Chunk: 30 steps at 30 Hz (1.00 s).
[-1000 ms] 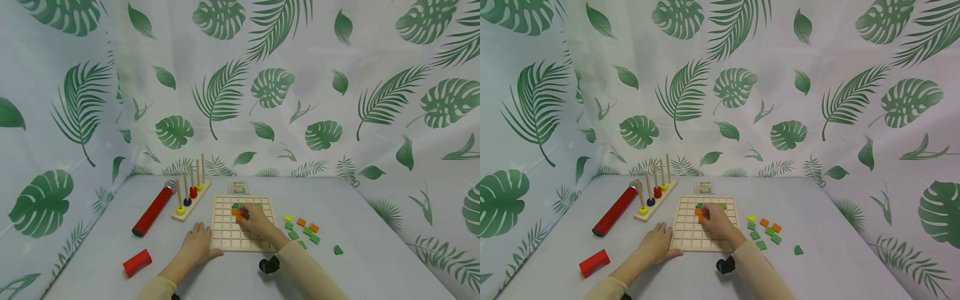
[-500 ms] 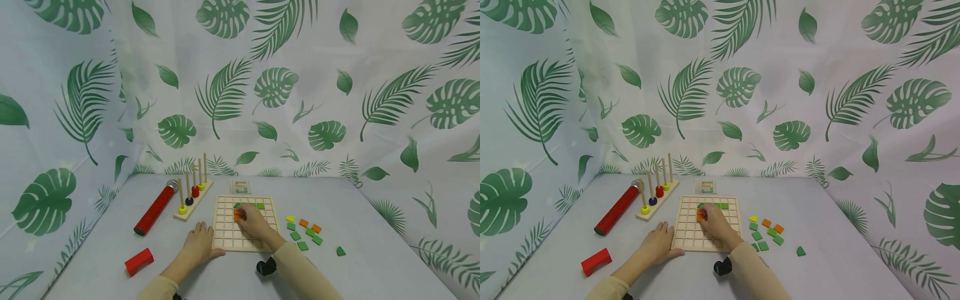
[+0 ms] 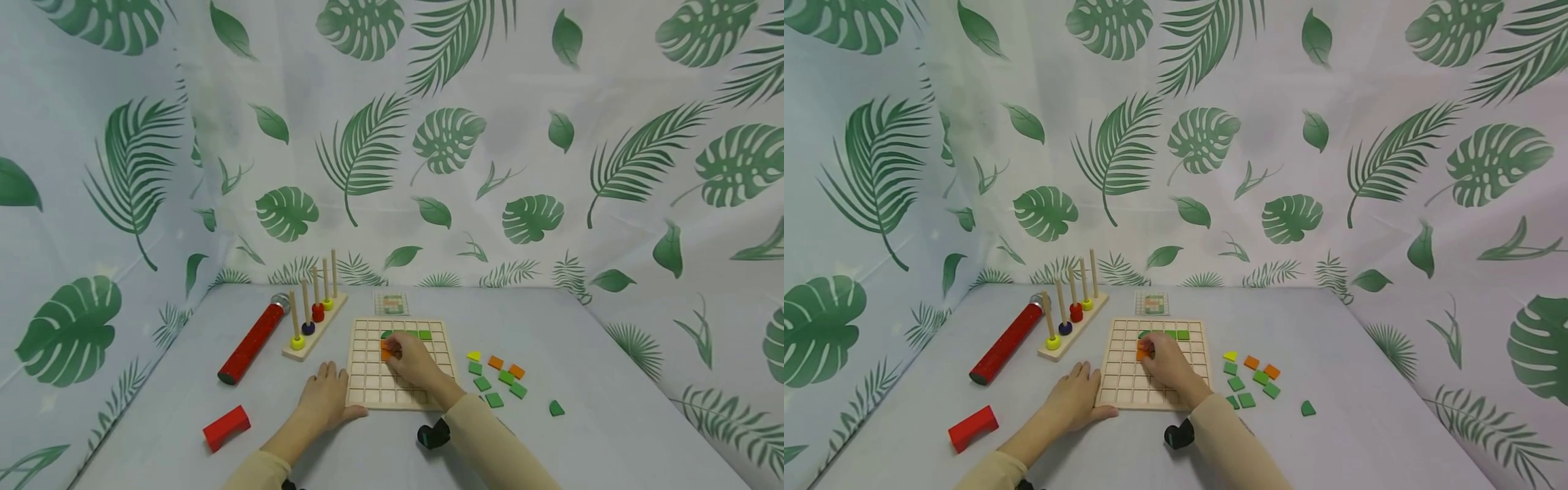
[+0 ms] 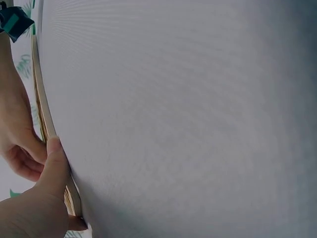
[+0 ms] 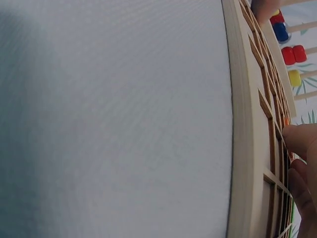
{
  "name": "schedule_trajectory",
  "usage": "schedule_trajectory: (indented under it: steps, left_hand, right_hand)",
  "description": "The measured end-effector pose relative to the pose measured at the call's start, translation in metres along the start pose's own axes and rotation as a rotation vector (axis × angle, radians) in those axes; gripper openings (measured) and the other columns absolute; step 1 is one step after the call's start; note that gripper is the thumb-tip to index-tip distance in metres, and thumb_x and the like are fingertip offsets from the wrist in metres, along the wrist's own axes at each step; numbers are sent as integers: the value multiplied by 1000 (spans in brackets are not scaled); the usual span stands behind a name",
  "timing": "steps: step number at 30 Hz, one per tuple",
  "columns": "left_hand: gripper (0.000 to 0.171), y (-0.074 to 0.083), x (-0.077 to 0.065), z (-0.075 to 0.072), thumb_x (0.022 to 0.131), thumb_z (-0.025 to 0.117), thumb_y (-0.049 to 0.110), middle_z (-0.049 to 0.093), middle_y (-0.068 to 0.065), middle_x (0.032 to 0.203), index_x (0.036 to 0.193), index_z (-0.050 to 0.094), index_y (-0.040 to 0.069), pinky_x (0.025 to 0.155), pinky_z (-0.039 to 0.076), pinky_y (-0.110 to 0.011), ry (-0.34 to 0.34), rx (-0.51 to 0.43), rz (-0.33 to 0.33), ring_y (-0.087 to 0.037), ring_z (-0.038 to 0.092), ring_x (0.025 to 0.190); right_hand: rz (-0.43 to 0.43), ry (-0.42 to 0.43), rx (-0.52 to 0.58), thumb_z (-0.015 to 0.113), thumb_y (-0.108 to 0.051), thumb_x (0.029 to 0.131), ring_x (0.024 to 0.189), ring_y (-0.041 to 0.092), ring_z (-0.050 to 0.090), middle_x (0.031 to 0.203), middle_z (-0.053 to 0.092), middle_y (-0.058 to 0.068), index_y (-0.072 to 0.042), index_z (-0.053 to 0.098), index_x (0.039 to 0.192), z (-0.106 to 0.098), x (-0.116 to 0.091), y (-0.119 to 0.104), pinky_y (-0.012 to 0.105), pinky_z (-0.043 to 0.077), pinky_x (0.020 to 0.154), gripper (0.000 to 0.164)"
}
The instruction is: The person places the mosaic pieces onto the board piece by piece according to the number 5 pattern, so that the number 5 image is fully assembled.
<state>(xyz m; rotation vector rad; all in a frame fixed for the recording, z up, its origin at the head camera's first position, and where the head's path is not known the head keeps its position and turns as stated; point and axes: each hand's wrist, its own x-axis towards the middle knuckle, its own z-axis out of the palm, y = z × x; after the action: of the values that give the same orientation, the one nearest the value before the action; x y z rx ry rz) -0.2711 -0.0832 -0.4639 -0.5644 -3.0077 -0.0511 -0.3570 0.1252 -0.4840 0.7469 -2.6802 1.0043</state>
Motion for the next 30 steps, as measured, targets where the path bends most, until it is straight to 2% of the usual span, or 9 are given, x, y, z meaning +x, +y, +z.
schedule_trajectory:
  steps: [12, 18, 24, 30]
  left_hand:
    - [87, 2, -1, -4, 73, 62, 68, 49, -30, 123, 119, 55, -6, 86, 47, -52, -7, -31, -5, -40, 47, 115]
    - [87, 2, -2, -5, 74, 62, 68, 49, -30, 123, 119, 55, -6, 86, 47, -51, -3, -22, 1, -40, 47, 115]
    - [86, 2, -2, -5, 74, 62, 67, 49, -30, 123, 119, 55, -6, 87, 47, -52, -3, -29, 3, -40, 47, 115]
    - [86, 2, -2, -3, 74, 63, 67, 50, -29, 120, 117, 55, -6, 85, 48, -51, 11, -16, 5, -40, 48, 113]
  right_hand:
    - [38, 8, 1, 67, -2, 83, 94, 16, 59, 104, 62, 5, -2, 60, 113, -9, -4, 1, 25, 52, 79, 31]
    - [55, 62, -1, 68, -3, 85, 94, 18, 60, 101, 62, 5, -2, 60, 113, -22, -11, 6, 29, 53, 79, 29]
    - [69, 140, -26, 68, -4, 85, 91, 16, 59, 99, 63, 5, -2, 62, 111, -37, -24, 25, 30, 53, 77, 27]
    - [77, 212, -55, 68, 1, 82, 88, 20, 60, 95, 64, 7, 1, 63, 106, -56, -41, 45, 34, 54, 76, 25]
